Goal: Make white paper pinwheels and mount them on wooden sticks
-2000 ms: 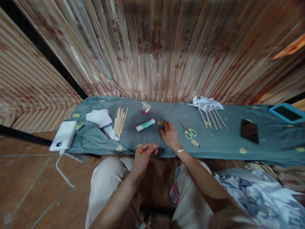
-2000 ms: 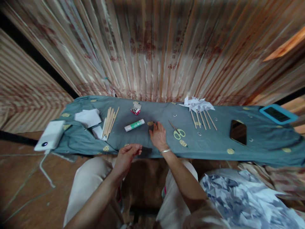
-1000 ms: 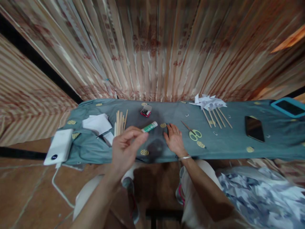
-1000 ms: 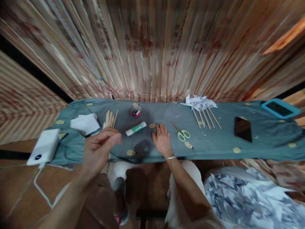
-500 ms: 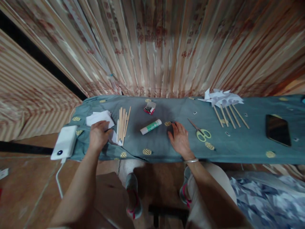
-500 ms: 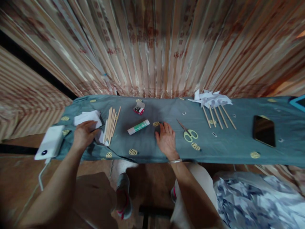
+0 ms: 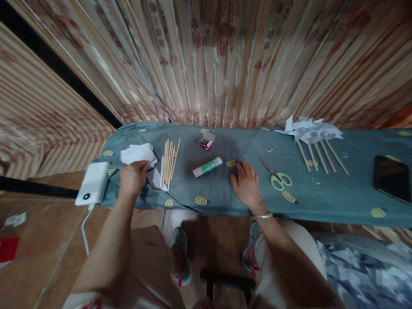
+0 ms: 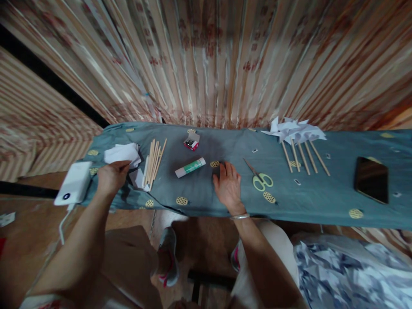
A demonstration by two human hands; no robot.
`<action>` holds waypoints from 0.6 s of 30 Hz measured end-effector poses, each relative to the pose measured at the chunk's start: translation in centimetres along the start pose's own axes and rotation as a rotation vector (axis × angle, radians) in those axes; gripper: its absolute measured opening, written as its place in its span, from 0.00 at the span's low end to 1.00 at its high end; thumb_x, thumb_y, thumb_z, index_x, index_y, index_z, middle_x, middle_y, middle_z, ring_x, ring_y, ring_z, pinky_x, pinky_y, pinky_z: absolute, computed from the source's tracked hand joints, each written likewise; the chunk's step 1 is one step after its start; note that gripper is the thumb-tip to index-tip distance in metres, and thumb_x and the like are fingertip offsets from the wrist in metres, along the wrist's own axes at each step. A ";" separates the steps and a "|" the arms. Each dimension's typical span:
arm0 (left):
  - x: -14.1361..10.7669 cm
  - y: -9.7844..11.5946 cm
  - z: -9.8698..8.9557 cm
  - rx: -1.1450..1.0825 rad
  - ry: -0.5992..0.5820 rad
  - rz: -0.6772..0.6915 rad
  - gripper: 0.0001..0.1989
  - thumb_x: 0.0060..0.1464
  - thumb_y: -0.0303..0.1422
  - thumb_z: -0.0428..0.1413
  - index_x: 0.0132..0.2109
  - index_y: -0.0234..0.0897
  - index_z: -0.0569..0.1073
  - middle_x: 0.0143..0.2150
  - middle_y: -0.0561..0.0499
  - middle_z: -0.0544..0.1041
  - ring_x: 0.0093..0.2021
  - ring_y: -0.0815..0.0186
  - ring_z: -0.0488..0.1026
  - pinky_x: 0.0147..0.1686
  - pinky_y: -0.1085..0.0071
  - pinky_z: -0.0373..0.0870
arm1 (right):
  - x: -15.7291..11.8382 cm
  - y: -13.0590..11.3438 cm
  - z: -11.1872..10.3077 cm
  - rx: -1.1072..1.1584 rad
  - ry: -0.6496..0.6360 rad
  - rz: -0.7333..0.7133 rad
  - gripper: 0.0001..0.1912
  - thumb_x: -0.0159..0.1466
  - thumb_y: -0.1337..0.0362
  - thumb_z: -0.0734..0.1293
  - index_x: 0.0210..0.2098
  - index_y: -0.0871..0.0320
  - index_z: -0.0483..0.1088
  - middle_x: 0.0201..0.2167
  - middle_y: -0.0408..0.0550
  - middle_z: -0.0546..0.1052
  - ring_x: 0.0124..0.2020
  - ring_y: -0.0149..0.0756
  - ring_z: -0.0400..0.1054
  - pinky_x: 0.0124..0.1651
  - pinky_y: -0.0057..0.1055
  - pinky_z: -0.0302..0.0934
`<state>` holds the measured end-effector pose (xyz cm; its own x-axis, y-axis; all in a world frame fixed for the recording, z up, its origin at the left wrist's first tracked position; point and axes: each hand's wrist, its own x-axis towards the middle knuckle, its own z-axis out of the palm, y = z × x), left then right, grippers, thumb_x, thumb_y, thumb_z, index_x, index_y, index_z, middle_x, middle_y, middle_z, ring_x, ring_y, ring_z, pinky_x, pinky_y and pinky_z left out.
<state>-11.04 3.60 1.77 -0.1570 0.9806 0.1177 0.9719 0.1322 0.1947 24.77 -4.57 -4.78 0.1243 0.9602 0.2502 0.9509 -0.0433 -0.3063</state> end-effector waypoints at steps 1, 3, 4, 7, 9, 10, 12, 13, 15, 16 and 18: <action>0.1 0.0 -0.1 -0.001 0.000 -0.016 0.20 0.58 0.35 0.50 0.50 0.33 0.80 0.49 0.38 0.81 0.50 0.47 0.78 0.48 0.60 0.71 | 0.0 0.0 0.0 -0.004 -0.002 -0.001 0.25 0.69 0.60 0.56 0.61 0.68 0.64 0.63 0.66 0.67 0.64 0.56 0.58 0.59 0.51 0.57; 0.2 0.1 -0.3 -0.017 0.008 -0.040 0.20 0.58 0.35 0.51 0.50 0.31 0.80 0.49 0.36 0.81 0.50 0.46 0.78 0.48 0.59 0.70 | 0.0 0.1 0.1 -0.011 0.000 -0.007 0.25 0.69 0.60 0.56 0.61 0.68 0.64 0.63 0.67 0.67 0.64 0.56 0.58 0.58 0.51 0.58; 0.3 0.0 -0.3 -0.025 0.013 -0.052 0.20 0.58 0.35 0.51 0.50 0.30 0.80 0.48 0.35 0.81 0.50 0.46 0.78 0.48 0.59 0.71 | 0.0 0.1 0.1 -0.013 0.002 -0.011 0.25 0.69 0.60 0.56 0.61 0.68 0.64 0.63 0.67 0.67 0.64 0.56 0.58 0.58 0.51 0.58; 0.5 -0.3 -0.2 -0.045 0.037 -0.082 0.19 0.56 0.36 0.52 0.47 0.31 0.81 0.45 0.36 0.82 0.48 0.46 0.78 0.46 0.60 0.71 | 0.0 0.2 0.2 -0.019 0.008 -0.020 0.25 0.69 0.59 0.56 0.61 0.67 0.64 0.63 0.66 0.67 0.64 0.56 0.58 0.58 0.52 0.58; 0.7 -0.5 0.0 -0.071 0.050 -0.107 0.18 0.55 0.36 0.53 0.46 0.32 0.81 0.44 0.38 0.83 0.48 0.48 0.79 0.46 0.61 0.71 | 0.0 0.2 0.2 -0.021 0.012 -0.021 0.25 0.69 0.59 0.56 0.61 0.67 0.64 0.63 0.66 0.67 0.64 0.56 0.58 0.58 0.51 0.58; 0.8 -0.7 0.1 -0.088 0.055 -0.121 0.18 0.54 0.36 0.53 0.45 0.32 0.81 0.44 0.38 0.83 0.48 0.48 0.79 0.46 0.62 0.71 | 0.0 0.2 0.2 -0.021 0.013 -0.020 0.25 0.69 0.60 0.56 0.61 0.67 0.64 0.63 0.67 0.67 0.64 0.55 0.58 0.58 0.51 0.59; 0.9 -0.9 0.2 -0.129 0.054 -0.149 0.17 0.54 0.36 0.54 0.45 0.32 0.82 0.44 0.38 0.83 0.48 0.49 0.79 0.46 0.63 0.71 | 0.0 0.1 0.1 -0.018 0.016 -0.019 0.25 0.69 0.60 0.56 0.61 0.67 0.65 0.63 0.67 0.67 0.64 0.55 0.58 0.57 0.50 0.59; 0.9 -0.9 0.2 -0.148 0.052 -0.161 0.17 0.53 0.37 0.54 0.44 0.32 0.82 0.44 0.38 0.83 0.48 0.50 0.79 0.47 0.63 0.71 | 0.0 0.0 0.1 -0.016 0.017 -0.017 0.25 0.69 0.60 0.55 0.60 0.67 0.65 0.63 0.67 0.67 0.64 0.55 0.58 0.57 0.50 0.59; 1.0 -0.9 0.1 -0.179 0.053 -0.175 0.17 0.52 0.37 0.55 0.43 0.31 0.82 0.44 0.38 0.83 0.47 0.50 0.79 0.48 0.64 0.71 | 0.0 0.0 0.0 -0.013 0.015 -0.015 0.25 0.69 0.60 0.56 0.60 0.68 0.65 0.63 0.67 0.67 0.64 0.55 0.58 0.58 0.50 0.58; 0.9 -0.9 0.1 -0.190 0.053 -0.179 0.17 0.52 0.37 0.56 0.43 0.31 0.82 0.44 0.39 0.83 0.47 0.50 0.79 0.48 0.64 0.70 | 0.0 0.0 0.0 -0.012 0.012 -0.014 0.25 0.69 0.60 0.56 0.60 0.68 0.65 0.63 0.67 0.67 0.64 0.55 0.58 0.58 0.50 0.58; 0.8 -0.8 0.0 -0.207 0.056 -0.180 0.15 0.52 0.36 0.57 0.42 0.31 0.82 0.44 0.40 0.83 0.47 0.51 0.79 0.48 0.64 0.71 | 0.1 -0.1 -0.1 -0.011 0.006 -0.009 0.25 0.69 0.60 0.56 0.60 0.68 0.65 0.63 0.67 0.67 0.64 0.56 0.58 0.58 0.50 0.58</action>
<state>-11.93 4.29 1.71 -0.3390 0.9336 0.1157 0.8720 0.2657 0.4111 24.74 -4.53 -4.64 0.1173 0.9589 0.2582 0.9552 -0.0377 -0.2936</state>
